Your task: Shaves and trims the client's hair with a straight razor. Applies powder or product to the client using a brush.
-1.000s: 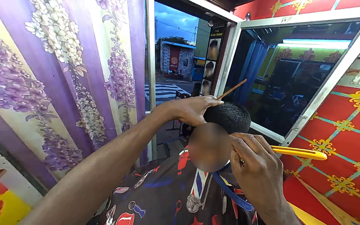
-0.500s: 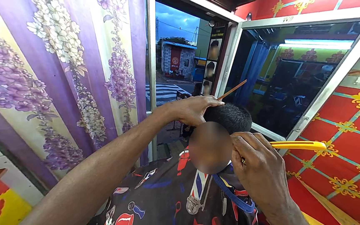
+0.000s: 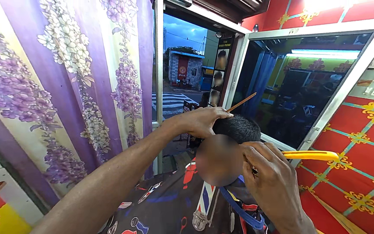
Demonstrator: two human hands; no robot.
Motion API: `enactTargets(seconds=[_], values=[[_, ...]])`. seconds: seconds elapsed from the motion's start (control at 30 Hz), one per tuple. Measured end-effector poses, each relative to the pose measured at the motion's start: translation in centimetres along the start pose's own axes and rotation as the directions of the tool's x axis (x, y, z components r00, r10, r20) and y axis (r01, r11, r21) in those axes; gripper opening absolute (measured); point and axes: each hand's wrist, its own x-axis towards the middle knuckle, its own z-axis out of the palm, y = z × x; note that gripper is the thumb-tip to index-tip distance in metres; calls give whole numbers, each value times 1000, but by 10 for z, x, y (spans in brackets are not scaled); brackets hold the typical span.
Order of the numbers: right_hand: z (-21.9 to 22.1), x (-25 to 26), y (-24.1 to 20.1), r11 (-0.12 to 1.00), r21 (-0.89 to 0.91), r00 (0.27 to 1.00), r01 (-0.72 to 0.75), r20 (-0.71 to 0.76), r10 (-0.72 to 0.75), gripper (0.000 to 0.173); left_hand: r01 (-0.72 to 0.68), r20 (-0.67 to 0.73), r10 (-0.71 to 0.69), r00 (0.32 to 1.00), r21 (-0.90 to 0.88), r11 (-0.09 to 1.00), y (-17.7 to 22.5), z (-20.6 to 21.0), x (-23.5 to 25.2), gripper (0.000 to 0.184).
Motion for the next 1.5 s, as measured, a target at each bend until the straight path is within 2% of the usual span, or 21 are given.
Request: enactTargets(seconds=[0.23, 0.6, 0.8, 1.0, 1.37, 1.5], values=[[4, -3, -1, 999, -35, 1000, 8, -14, -8, 21, -6, 5, 6, 1000, 0, 1000, 1, 0, 1, 92], [2, -5, -2, 997, -77, 998, 5, 70, 0, 21, 10, 12, -10, 1000, 14, 1000, 4, -1, -1, 94], [2, -7, -1, 997, -77, 999, -5, 46, 9, 22, 16, 16, -16, 1000, 1, 1000, 6, -2, -1, 93], [3, -12, 12, 979, 178, 993, -101, -50, 111, 19, 26, 22, -26, 999, -5, 1000, 6, -3, -2, 92], [16, -21, 18, 985, 146, 995, -90, -40, 97, 19, 14, 12, -14, 1000, -15, 1000, 5, -3, -4, 93], [15, -22, 21, 977, 181, 994, -110, 20, 108, 19, 18, 6, -18, 1000, -10, 1000, 5, -2, -5, 93]])
